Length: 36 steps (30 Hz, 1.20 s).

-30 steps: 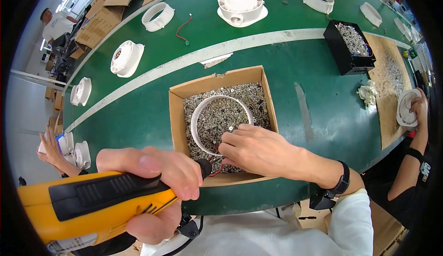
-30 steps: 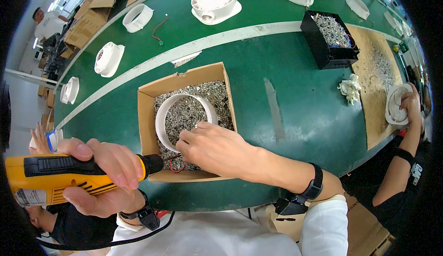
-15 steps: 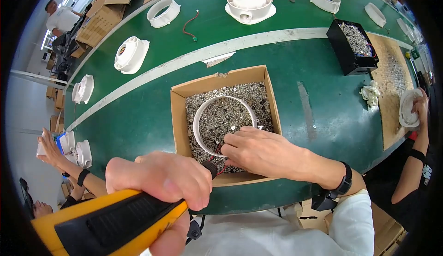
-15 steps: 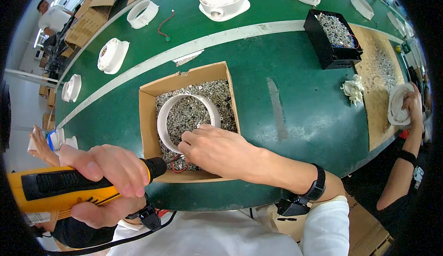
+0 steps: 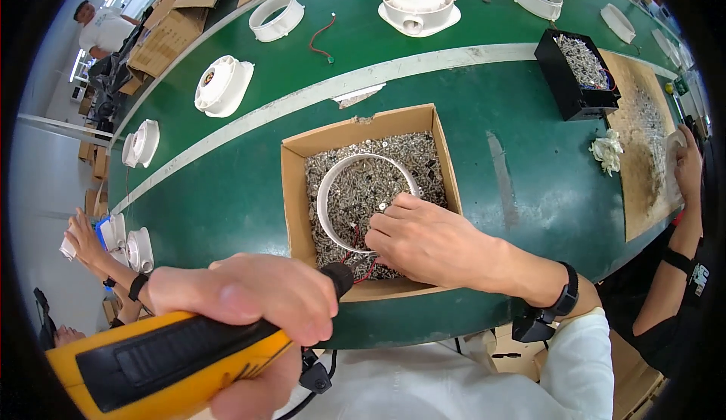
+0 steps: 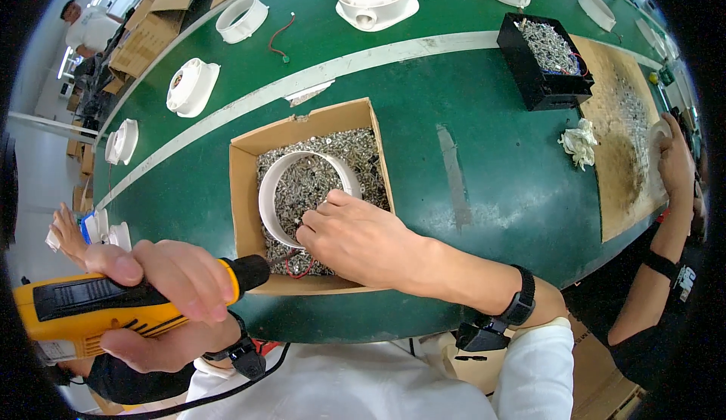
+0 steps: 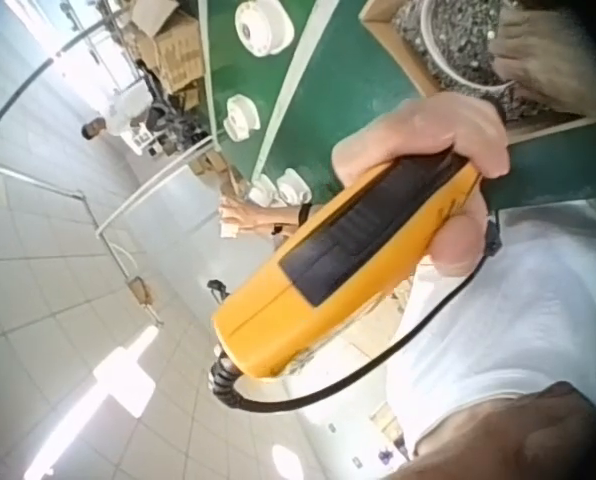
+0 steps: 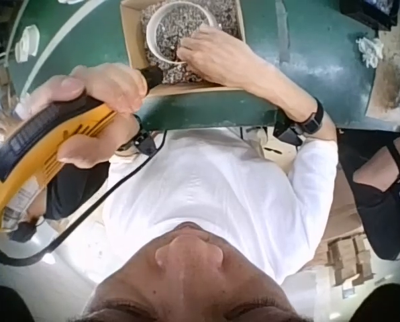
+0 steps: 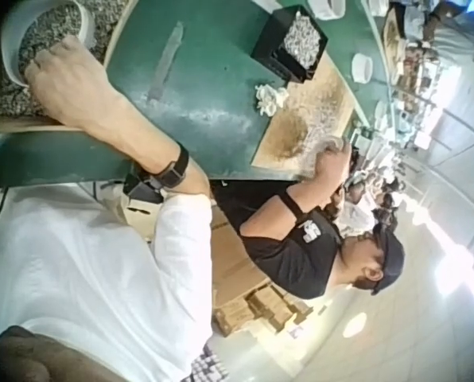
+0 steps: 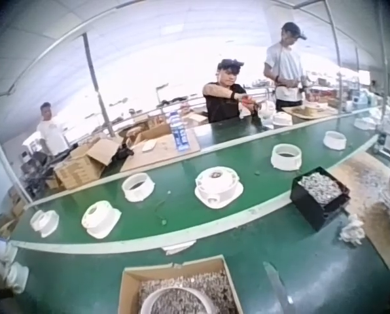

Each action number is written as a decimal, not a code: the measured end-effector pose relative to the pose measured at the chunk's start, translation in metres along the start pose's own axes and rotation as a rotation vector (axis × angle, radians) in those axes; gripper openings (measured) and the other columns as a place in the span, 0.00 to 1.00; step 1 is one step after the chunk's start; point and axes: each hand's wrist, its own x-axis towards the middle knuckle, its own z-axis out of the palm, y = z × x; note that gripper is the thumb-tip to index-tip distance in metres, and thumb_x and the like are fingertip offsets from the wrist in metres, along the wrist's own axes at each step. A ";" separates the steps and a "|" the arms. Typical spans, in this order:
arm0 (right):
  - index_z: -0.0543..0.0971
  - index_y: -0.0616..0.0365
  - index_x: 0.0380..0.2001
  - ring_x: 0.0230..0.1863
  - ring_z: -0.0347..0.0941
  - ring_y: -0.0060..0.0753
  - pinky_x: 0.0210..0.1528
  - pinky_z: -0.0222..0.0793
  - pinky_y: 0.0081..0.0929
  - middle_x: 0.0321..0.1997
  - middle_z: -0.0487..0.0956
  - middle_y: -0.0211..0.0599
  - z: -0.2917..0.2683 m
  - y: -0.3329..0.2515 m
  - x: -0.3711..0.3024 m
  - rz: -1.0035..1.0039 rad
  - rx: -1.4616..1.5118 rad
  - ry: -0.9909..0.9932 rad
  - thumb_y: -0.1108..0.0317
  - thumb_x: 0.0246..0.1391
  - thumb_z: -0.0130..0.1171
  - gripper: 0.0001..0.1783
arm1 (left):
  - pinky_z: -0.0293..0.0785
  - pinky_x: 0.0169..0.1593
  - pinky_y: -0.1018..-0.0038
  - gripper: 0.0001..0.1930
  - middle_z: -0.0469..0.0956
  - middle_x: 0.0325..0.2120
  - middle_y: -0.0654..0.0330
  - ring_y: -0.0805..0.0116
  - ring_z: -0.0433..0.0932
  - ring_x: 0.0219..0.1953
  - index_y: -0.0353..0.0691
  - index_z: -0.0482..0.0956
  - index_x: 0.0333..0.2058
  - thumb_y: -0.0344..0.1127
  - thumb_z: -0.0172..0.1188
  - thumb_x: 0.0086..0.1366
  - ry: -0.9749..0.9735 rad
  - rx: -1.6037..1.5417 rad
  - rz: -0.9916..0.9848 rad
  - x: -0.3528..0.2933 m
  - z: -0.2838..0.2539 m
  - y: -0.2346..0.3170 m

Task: Assembling plastic housings for smoke detectors or alarms at a manufacturing line.

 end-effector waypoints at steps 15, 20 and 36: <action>0.71 0.56 0.23 0.34 0.67 0.29 0.42 0.60 0.26 0.28 0.69 0.31 -0.002 0.003 -0.001 -0.027 0.012 0.086 0.69 0.47 0.50 0.04 | 0.71 0.19 0.72 0.26 0.72 0.17 0.56 0.67 0.72 0.14 0.38 0.57 0.40 0.55 0.53 0.61 -0.097 0.057 -0.040 0.006 0.012 -0.008; 0.70 0.56 0.25 0.34 0.68 0.30 0.42 0.60 0.26 0.27 0.68 0.31 -0.001 0.004 -0.002 0.003 -0.060 0.044 0.69 0.47 0.48 0.03 | 0.73 0.22 0.68 0.25 0.73 0.18 0.55 0.63 0.74 0.17 0.37 0.61 0.38 0.51 0.61 0.57 -0.231 -0.141 -0.076 0.007 -0.001 -0.025; 0.68 0.60 0.31 0.33 0.71 0.38 0.40 0.62 0.31 0.28 0.73 0.38 -0.014 -0.014 0.009 -0.018 0.066 -0.054 0.64 0.49 0.56 0.12 | 0.72 0.29 0.75 0.24 0.75 0.22 0.59 0.69 0.75 0.22 0.37 0.66 0.39 0.40 0.69 0.49 0.011 -0.133 -0.074 -0.008 -0.012 0.027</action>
